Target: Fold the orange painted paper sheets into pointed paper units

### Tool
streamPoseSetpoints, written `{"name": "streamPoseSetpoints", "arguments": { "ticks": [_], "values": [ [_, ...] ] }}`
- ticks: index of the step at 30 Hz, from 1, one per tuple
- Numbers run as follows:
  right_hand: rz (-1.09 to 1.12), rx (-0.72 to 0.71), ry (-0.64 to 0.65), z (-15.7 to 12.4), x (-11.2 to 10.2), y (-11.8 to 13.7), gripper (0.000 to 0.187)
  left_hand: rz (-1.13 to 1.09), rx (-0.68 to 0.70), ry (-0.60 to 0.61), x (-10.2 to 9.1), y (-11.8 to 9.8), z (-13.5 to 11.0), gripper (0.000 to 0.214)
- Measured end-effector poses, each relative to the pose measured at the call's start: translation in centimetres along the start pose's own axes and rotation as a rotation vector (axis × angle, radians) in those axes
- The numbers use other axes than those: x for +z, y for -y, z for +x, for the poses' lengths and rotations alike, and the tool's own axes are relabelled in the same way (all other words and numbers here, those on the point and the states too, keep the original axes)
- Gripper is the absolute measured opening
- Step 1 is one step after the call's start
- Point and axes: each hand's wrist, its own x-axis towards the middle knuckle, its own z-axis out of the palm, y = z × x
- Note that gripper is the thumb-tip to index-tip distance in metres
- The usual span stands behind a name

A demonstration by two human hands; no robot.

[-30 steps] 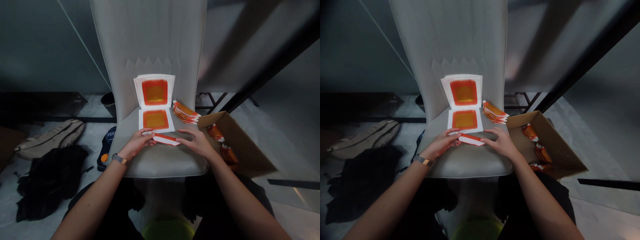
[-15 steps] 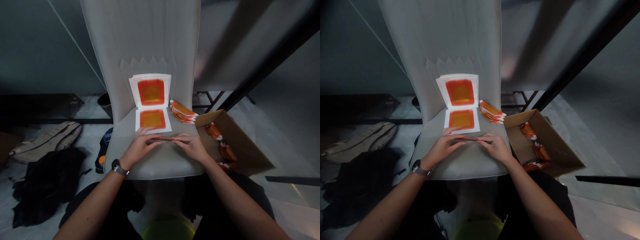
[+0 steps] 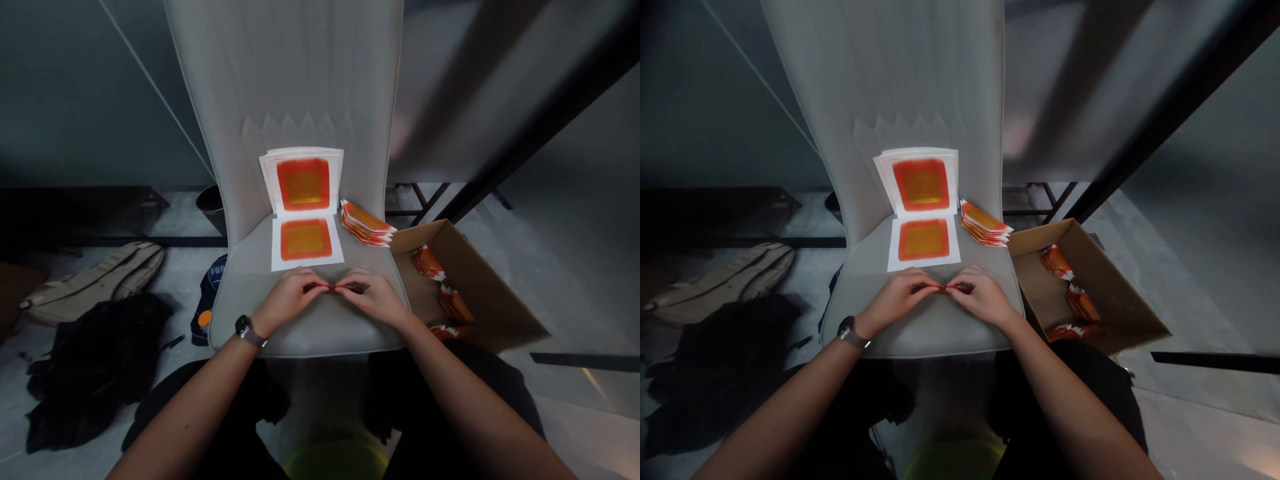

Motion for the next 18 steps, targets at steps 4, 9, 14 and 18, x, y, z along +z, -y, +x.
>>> {"name": "streamPoseSetpoints", "arguments": {
  "ticks": [4, 9, 14, 18],
  "values": [
    [0.055, 0.079, 0.018, -0.5, -0.8, -0.4, 0.007, -0.057, -0.079, -0.008, -0.5, 0.4, -0.4, 0.008],
    [0.147, 0.209, 0.042, -0.9, -1.3, -0.4, 0.008, -0.11, -0.16, 0.006, -1.5, 1.1, -1.2, 0.007],
    [0.209, 0.334, 0.178, -0.6, -1.8, -1.3, 0.011, -0.07, -0.269, 0.115, -3.1, 2.4, -1.8, 0.01],
    [0.136, 0.433, 0.216, 0.1, -2.4, -1.9, 0.013, -0.06, -0.302, 0.14, -3.3, 3.0, -1.7, 0.012]
  ]
}}
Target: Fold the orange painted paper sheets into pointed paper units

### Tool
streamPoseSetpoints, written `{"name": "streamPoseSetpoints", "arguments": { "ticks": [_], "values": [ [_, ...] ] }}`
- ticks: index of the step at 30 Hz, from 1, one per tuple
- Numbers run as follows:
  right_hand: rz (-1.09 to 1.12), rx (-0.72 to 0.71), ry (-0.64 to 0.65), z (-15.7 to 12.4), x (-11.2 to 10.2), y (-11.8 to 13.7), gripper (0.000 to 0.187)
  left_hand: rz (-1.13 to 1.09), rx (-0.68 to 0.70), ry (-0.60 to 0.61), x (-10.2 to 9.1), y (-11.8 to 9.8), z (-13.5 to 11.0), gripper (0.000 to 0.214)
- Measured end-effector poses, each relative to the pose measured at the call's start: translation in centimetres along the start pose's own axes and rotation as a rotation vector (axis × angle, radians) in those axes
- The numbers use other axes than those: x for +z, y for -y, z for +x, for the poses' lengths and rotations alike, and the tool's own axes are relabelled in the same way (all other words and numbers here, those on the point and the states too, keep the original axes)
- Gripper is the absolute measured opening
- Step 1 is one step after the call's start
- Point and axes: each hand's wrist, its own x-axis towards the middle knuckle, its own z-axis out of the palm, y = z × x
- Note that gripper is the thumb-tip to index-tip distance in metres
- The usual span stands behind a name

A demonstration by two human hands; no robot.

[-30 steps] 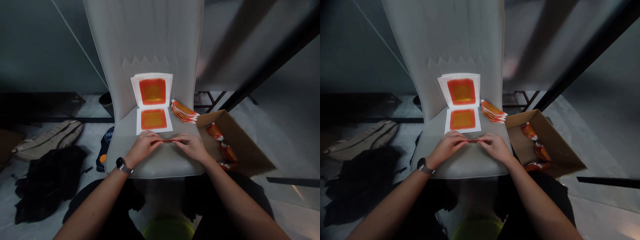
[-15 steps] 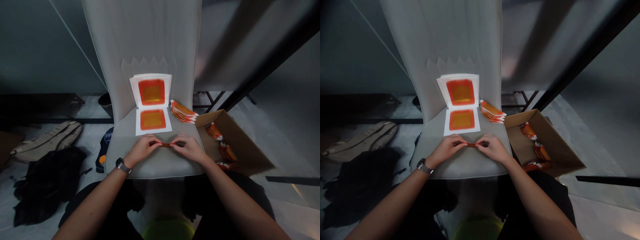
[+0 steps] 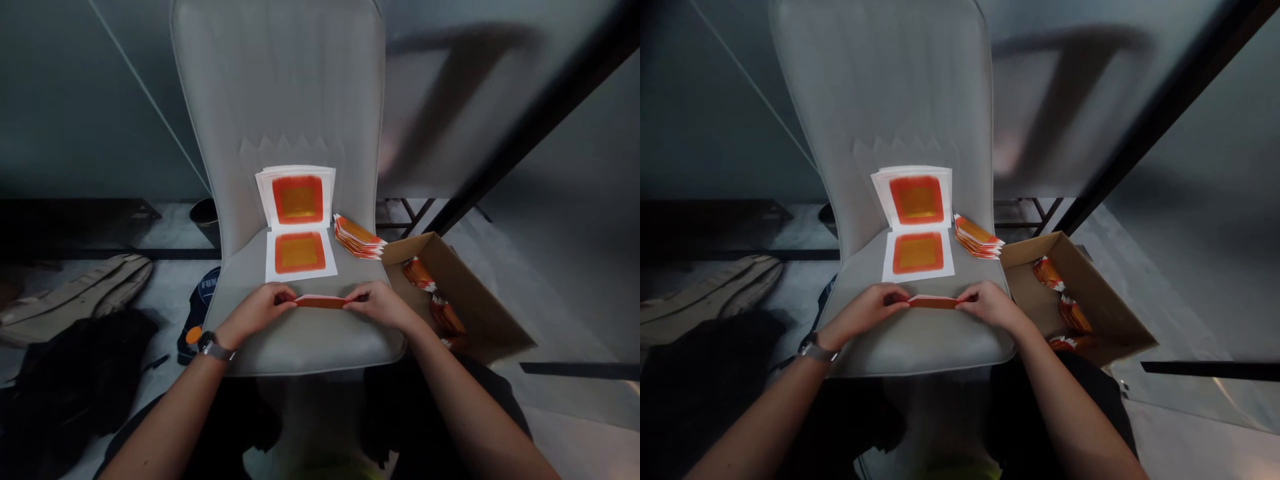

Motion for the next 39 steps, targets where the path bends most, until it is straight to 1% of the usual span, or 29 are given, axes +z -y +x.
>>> {"name": "streamPoseSetpoints", "arguments": {
  "ticks": [3, 7, 10, 13, 15, 18, 21, 24, 26, 30, 32, 34, 36, 39],
  "values": [
    [-0.029, -0.006, -0.019, 0.4, -0.1, 0.0, 0.014, 0.037, 0.049, -0.026, 0.1, 0.0, 0.4, 0.012],
    [0.013, 0.02, 0.004, 0.5, 0.0, -0.8, 0.015, 0.119, 0.154, -0.137, 0.0, 0.0, 0.5, 0.009],
    [-0.022, -0.011, -0.014, 0.2, -0.1, -1.4, 0.013, 0.14, 0.211, -0.198, 0.2, 0.1, 0.3, 0.008],
    [-0.031, -0.041, -0.045, -0.1, -0.3, -1.3, 0.014, 0.126, 0.229, -0.219, 0.6, 0.2, 0.1, 0.009],
    [0.031, -0.018, -0.052, -0.2, -0.6, -0.8, 0.017, 0.077, 0.197, -0.244, 0.7, 0.2, 0.2, 0.009],
    [0.179, 0.013, -0.086, -0.1, -1.2, 0.1, 0.022, -0.086, 0.064, -0.295, 0.6, 0.0, 0.9, 0.01],
    [0.336, 0.014, -0.175, 0.3, -1.7, 0.6, 0.027, -0.286, -0.071, -0.308, 0.5, -0.6, 2.0, 0.017],
    [0.451, 0.074, -0.274, 0.7, -2.1, 0.4, 0.033, -0.381, -0.137, -0.32, 0.5, -1.5, 3.0, 0.022],
    [0.512, 0.136, -0.303, 0.9, -2.2, 0.0, 0.037, -0.397, -0.184, -0.307, 0.6, -2.0, 3.4, 0.025],
    [0.64, 0.222, -0.282, 0.8, -2.3, -0.7, 0.043, -0.465, -0.263, -0.264, 0.9, -2.3, 3.8, 0.03],
    [0.669, 0.21, -0.285, 0.6, -2.4, -0.9, 0.046, -0.53, -0.274, -0.247, 1.2, -2.3, 4.0, 0.029],
    [0.68, 0.16, -0.286, 0.3, -2.6, -0.9, 0.048, -0.611, -0.271, -0.215, 1.4, -2.3, 4.1, 0.028],
    [0.68, 0.103, -0.239, 0.1, -2.9, -0.9, 0.05, -0.691, -0.254, -0.161, 1.6, -2.6, 4.1, 0.028],
    [0.653, 0.063, -0.086, -0.2, -3.1, -0.8, 0.051, -0.745, -0.213, -0.055, 1.6, -3.3, 4.0, 0.032]
  ]
}}
